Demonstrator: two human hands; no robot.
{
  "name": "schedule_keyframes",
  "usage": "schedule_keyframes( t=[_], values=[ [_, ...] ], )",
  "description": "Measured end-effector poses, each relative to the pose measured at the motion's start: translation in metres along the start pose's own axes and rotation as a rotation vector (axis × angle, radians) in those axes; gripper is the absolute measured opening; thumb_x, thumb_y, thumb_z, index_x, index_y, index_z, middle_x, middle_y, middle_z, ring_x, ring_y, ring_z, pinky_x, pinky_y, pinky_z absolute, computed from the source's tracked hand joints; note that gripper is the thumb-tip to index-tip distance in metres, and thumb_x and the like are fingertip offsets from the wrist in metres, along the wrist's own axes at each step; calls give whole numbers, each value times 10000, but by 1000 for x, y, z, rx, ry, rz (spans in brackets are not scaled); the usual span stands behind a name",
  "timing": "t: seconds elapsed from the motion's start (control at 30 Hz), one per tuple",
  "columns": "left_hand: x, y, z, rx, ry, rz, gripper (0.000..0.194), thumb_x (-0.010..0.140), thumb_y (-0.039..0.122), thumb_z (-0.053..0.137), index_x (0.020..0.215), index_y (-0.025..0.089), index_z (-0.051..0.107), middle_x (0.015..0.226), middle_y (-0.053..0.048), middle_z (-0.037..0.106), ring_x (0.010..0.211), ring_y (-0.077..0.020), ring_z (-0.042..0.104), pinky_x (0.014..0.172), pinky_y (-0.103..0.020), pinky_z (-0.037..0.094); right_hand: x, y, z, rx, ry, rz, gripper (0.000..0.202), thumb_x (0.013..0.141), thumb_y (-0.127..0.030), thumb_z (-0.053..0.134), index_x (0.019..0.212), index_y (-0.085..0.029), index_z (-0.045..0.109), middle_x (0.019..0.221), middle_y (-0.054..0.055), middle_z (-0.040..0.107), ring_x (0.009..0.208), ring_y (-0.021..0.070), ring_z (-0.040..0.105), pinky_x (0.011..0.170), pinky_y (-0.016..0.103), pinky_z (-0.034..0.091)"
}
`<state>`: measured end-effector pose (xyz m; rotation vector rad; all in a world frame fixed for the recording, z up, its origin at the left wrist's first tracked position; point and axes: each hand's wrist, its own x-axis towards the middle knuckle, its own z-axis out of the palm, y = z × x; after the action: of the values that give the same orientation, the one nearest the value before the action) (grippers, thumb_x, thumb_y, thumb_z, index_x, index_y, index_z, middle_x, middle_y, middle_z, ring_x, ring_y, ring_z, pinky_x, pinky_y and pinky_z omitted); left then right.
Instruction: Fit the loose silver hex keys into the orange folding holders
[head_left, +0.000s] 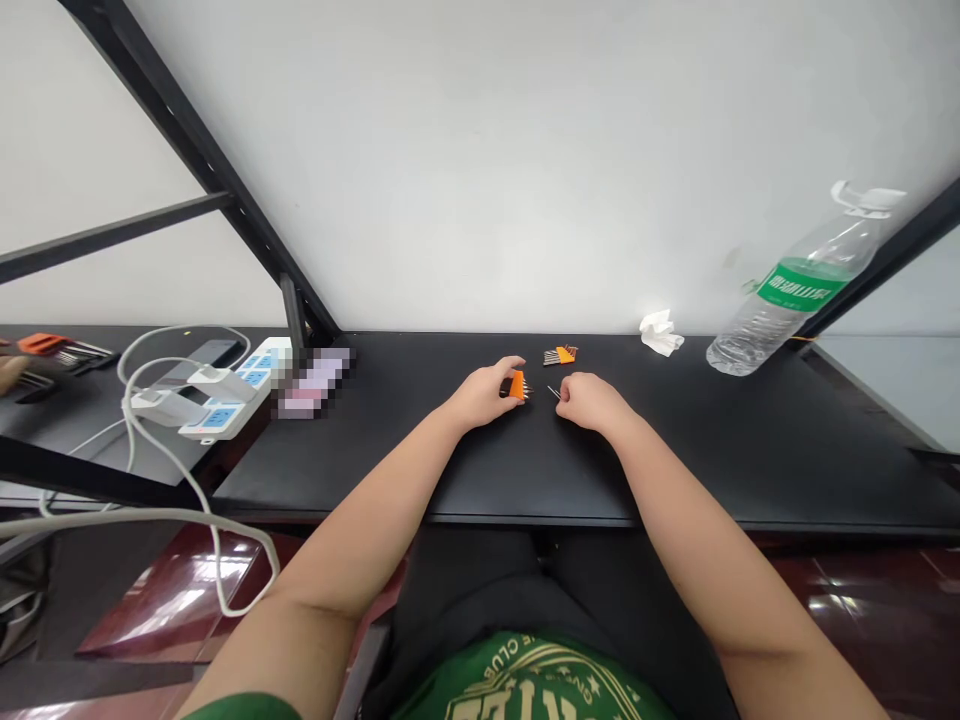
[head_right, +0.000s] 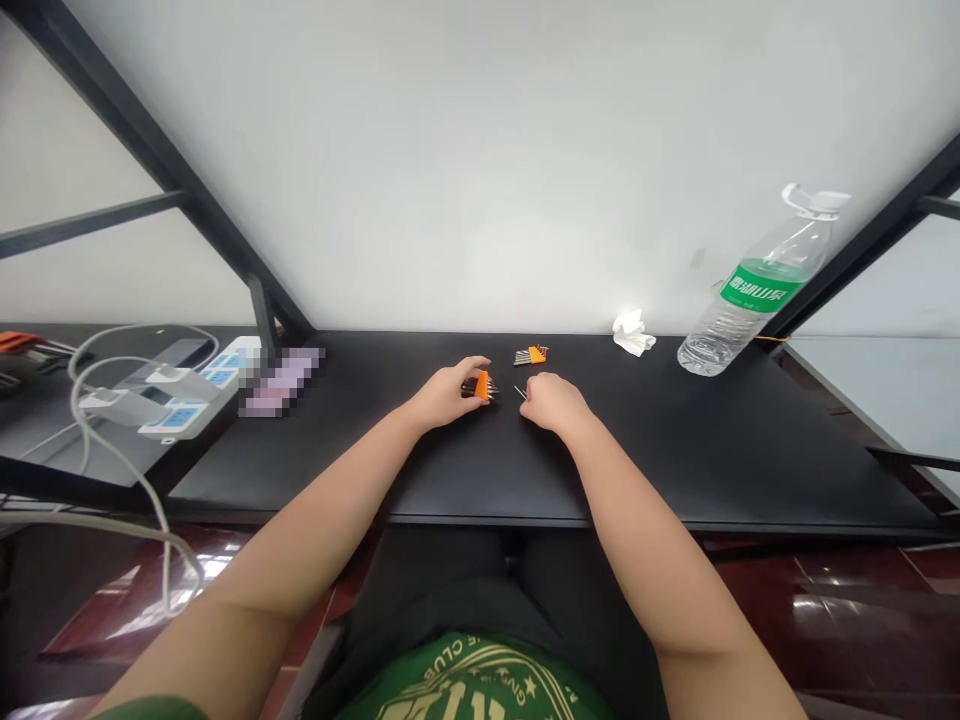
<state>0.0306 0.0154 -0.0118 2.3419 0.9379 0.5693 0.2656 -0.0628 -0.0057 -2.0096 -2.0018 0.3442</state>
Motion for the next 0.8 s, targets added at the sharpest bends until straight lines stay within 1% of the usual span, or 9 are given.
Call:
schedule_keyframes(
  t=[0.1, 0.23, 0.4, 0.5, 0.57, 0.63, 0.7, 0.77, 0.8],
  values=[
    [1, 2, 0, 34, 21, -3, 578, 786, 261, 800, 1329, 246, 602, 1276, -62, 749, 1201, -251, 713, 1055, -372, 559, -2, -4, 0, 114, 116, -120, 103, 788, -131, 650, 768, -217, 597, 878, 47, 690, 751, 181, 594, 653, 286, 398],
    [1, 4, 0, 21, 20, 39, 482, 782, 264, 802, 1236, 235, 642, 1218, -45, 756, 1138, -240, 731, 1025, -367, 571, -3, -10, 2, 236, 152, -277, 112, 864, -110, 585, 833, -215, 610, 826, 11, 645, 721, 160, 561, 684, 278, 404],
    [1, 4, 0, 27, 30, 41, 488, 768, 293, 816, 1224, 226, 657, 1195, -55, 745, 1101, -244, 730, 1003, -379, 579, -2, -10, 4, 241, 207, -351, 156, 950, -125, 549, 891, -206, 668, 916, 44, 661, 790, 176, 584, 745, 296, 449],
    [0, 5, 0, 47, 26, 47, 488, 772, 303, 815, 1229, 228, 663, 1180, -55, 744, 1079, -242, 726, 990, -382, 581, -4, -10, 5, 211, 239, -386, 194, 983, -143, 526, 942, -205, 705, 971, 75, 674, 850, 203, 615, 814, 341, 493],
    [0, 7, -1, 98, 31, 73, 464, 776, 309, 813, 1213, 229, 678, 1159, -58, 743, 1068, -247, 716, 990, -397, 577, -7, -14, 4, 234, 264, -403, 229, 1000, -164, 508, 958, -214, 727, 1018, 91, 684, 902, 218, 634, 864, 374, 514],
    [-1, 10, -2, 139, 32, 126, 433, 771, 326, 825, 1175, 231, 700, 1142, -61, 743, 1083, -258, 698, 1006, -418, 567, -9, -18, 2, 339, 295, -415, 231, 1002, -197, 523, 936, -227, 743, 1024, 86, 697, 929, 222, 645, 900, 399, 525],
    [-2, 13, -3, 123, 33, 186, 429, 752, 355, 855, 1139, 234, 717, 1132, -60, 744, 1115, -264, 679, 1025, -428, 558, -10, -21, 0, 513, 300, -397, 178, 978, -258, 595, 896, -237, 751, 974, 64, 714, 921, 221, 651, 912, 416, 531],
    [-3, 16, -2, 51, 45, 223, 456, 735, 380, 881, 1137, 234, 723, 1139, -61, 740, 1132, -257, 673, 1027, -417, 560, -10, -21, -3, 717, 236, -330, 144, 932, -354, 686, 881, -241, 758, 932, 45, 730, 909, 222, 656, 913, 425, 534],
    [-4, 17, -2, 4, 58, 236, 472, 734, 385, 886, 1149, 232, 723, 1150, -64, 735, 1133, -250, 674, 1026, -408, 564, -9, -20, -3, 822, 180, -284, 178, 911, -413, 718, 896, -241, 761, 936, 41, 736, 907, 221, 658, 908, 426, 537]
  ],
)
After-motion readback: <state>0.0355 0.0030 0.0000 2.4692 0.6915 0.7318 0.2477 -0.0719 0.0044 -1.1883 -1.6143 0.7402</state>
